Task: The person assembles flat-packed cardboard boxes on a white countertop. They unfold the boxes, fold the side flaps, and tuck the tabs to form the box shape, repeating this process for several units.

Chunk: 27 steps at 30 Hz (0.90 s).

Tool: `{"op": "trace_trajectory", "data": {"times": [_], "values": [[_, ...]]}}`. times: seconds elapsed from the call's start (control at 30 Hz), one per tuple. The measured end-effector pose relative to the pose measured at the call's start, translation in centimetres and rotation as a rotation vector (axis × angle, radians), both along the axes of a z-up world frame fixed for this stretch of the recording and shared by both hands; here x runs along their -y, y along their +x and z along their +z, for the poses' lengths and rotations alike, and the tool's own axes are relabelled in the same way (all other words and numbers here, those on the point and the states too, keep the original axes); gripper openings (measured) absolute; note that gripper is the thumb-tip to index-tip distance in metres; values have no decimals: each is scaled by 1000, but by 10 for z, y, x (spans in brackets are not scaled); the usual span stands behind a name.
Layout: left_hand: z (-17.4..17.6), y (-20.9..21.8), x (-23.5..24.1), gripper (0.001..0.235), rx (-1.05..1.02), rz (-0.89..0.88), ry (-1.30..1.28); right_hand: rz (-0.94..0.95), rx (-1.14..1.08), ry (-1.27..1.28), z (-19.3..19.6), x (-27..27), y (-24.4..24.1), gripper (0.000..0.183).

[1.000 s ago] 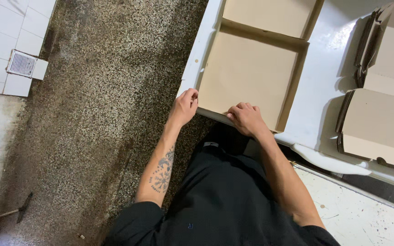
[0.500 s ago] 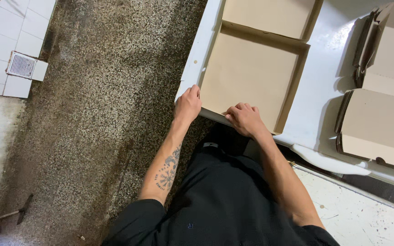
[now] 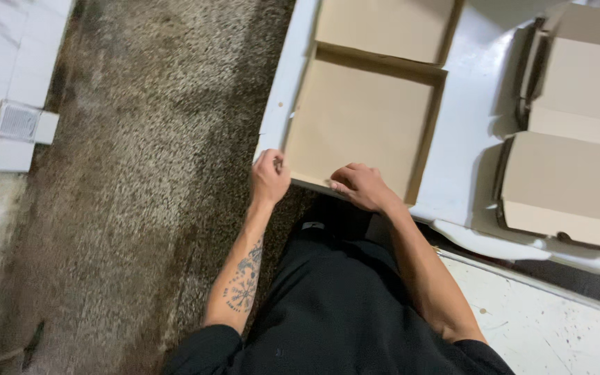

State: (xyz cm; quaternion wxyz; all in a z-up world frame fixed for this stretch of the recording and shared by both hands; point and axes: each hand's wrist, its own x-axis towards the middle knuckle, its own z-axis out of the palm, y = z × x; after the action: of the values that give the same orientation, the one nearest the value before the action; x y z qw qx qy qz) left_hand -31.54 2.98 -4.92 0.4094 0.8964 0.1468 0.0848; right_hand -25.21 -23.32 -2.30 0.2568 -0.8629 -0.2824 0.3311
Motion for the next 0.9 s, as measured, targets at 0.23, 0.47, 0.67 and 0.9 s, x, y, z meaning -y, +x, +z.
{"op": "trace_trajectory", "data": {"times": [0.23, 0.47, 0.67, 0.9], "values": [[15, 34, 19, 20, 192, -107, 393, -765, 289, 510, -24, 100, -11, 15], [36, 91, 114, 54, -65, -577, 396, -1024, 160, 365, -18, 133, 25, 33], [68, 104, 161, 93, -387, -800, 444, -1055, 20, 430, -5, 125, 41, 35], [27, 113, 142, 101, -399, -886, 618, -1038, 8, 300, -23, 129, 22, 28]]}}
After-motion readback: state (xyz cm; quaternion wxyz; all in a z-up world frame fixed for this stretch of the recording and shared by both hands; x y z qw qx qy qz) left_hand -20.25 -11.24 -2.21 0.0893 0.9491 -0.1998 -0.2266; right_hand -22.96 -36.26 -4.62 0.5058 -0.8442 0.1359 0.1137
